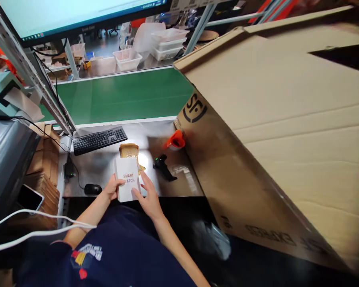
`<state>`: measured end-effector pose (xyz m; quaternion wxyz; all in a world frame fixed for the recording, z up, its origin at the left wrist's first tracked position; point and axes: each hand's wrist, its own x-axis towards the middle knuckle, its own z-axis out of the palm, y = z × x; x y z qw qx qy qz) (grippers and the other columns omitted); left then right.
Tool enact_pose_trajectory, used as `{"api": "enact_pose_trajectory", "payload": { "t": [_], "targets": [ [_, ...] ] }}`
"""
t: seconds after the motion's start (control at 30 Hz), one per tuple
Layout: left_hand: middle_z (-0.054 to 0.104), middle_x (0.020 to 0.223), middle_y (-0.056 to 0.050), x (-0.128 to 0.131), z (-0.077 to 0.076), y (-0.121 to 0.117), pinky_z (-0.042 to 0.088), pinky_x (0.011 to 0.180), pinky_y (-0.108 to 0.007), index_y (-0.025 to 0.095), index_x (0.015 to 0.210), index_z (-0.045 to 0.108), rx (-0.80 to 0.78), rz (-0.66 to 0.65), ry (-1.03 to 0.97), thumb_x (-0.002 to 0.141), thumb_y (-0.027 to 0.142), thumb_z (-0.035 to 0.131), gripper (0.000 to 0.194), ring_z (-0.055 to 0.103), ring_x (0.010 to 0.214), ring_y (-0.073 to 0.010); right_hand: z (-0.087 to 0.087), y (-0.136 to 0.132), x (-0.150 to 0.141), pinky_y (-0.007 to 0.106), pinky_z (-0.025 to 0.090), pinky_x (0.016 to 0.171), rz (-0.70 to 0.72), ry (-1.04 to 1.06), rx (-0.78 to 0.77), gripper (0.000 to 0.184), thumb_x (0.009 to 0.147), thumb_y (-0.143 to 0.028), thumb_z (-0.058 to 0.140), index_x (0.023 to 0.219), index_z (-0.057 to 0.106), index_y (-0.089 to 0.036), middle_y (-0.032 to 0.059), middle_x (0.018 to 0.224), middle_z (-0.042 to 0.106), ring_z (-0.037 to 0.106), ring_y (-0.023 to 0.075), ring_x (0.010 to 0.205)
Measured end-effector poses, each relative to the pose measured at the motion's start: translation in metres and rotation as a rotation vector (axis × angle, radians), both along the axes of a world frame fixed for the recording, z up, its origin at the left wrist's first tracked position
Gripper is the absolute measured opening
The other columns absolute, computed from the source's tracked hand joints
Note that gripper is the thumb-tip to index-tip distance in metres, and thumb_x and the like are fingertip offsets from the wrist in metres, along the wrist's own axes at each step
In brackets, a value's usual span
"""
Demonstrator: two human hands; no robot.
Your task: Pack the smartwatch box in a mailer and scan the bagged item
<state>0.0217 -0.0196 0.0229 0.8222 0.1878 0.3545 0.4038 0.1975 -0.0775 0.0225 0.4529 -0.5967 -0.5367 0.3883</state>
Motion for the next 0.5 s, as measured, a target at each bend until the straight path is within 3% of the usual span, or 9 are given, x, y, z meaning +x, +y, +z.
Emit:
{"api": "enact_pose_trajectory", "payload": {
  "t": [0.07, 0.1, 0.2, 0.3, 0.37, 0.43, 0.5],
  "targets": [
    [0.083, 0.106, -0.015, 0.006, -0.018, -0.010, 0.057, 0.108, -0.054, 0.013, 0.109, 0.075, 0.012, -0.079, 0.083, 0.059, 0.030, 0.086, 0.053, 0.076, 0.114, -0.0405, -0.016, -0.006, 0.009, 0.062, 0.055, 0.111, -0.075, 0.208, -0.246, 0.096, 0.071, -0.064, 0.086, 0.152, 0.058, -0.021, 0.0205, 0.161, 0.053, 0.055, 0.0423, 0.145],
    [0.083, 0.108, -0.017, 0.011, -0.028, -0.014, 0.056, 0.108, -0.056, 0.013, 0.106, 0.076, 0.019, -0.113, 0.113, 0.064, 0.040, 0.084, 0.050, 0.075, 0.116, -0.0416, -0.022, -0.011, 0.012, 0.061, 0.057, 0.109, -0.050, 0.318, -0.350, 0.095, 0.064, -0.064, 0.090, 0.144, 0.064, -0.020, 0.0211, 0.152, 0.061, 0.062, 0.0425, 0.137],
    [0.078, 0.123, -0.021, 0.030, -0.054, -0.010, 0.051, 0.117, -0.058, 0.014, 0.110, 0.076, 0.217, -0.117, 0.386, 0.083, 0.059, 0.068, 0.053, 0.068, 0.130, -0.0412, -0.036, -0.034, 0.019, 0.053, 0.064, 0.095, -0.004, 0.586, -0.532, 0.078, 0.064, -0.065, 0.093, 0.124, 0.072, -0.019, 0.0175, 0.123, 0.078, 0.076, 0.0370, 0.108],
    [0.064, 0.152, -0.019, 0.037, -0.071, 0.021, 0.033, 0.132, -0.056, 0.018, 0.133, 0.068, 0.417, -0.013, 0.715, 0.087, 0.045, 0.074, 0.054, 0.050, 0.151, -0.0369, -0.045, -0.063, 0.034, 0.041, 0.065, 0.066, -0.241, 0.622, -0.620, 0.073, 0.067, -0.061, 0.092, 0.123, 0.071, -0.021, 0.0127, 0.110, 0.081, 0.077, 0.0316, 0.089],
    [0.048, 0.166, -0.020, 0.034, -0.079, 0.048, 0.025, 0.135, -0.055, 0.019, 0.147, 0.059, 0.524, 0.006, 0.968, 0.085, 0.029, 0.078, 0.066, 0.037, 0.160, -0.0361, -0.052, -0.081, 0.048, 0.035, 0.062, 0.060, -0.386, 0.601, -0.646, 0.069, 0.066, -0.058, 0.092, 0.121, 0.072, -0.021, 0.0112, 0.105, 0.081, 0.076, 0.0295, 0.086],
    [0.035, 0.173, -0.022, 0.030, -0.087, 0.070, 0.029, 0.133, -0.056, 0.017, 0.155, 0.053, 0.675, -0.067, 1.247, 0.084, 0.017, 0.077, 0.075, 0.031, 0.163, -0.0388, -0.058, -0.094, 0.061, 0.033, 0.061, 0.058, -0.470, 0.603, -0.647, 0.068, 0.065, -0.058, 0.092, 0.117, 0.072, -0.020, 0.0117, 0.104, 0.081, 0.076, 0.0288, 0.086],
    [0.030, 0.176, -0.023, 0.030, -0.094, 0.085, 0.036, 0.129, -0.057, 0.017, 0.158, 0.053, 0.780, -0.184, 1.373, 0.080, 0.012, 0.081, 0.082, 0.032, 0.162, -0.0428, -0.063, -0.100, 0.069, 0.032, 0.060, 0.057, -0.503, 0.592, -0.633, 0.070, 0.062, -0.058, 0.092, 0.117, 0.071, -0.019, 0.0128, 0.105, 0.081, 0.075, 0.0283, 0.084]
  ]
}}
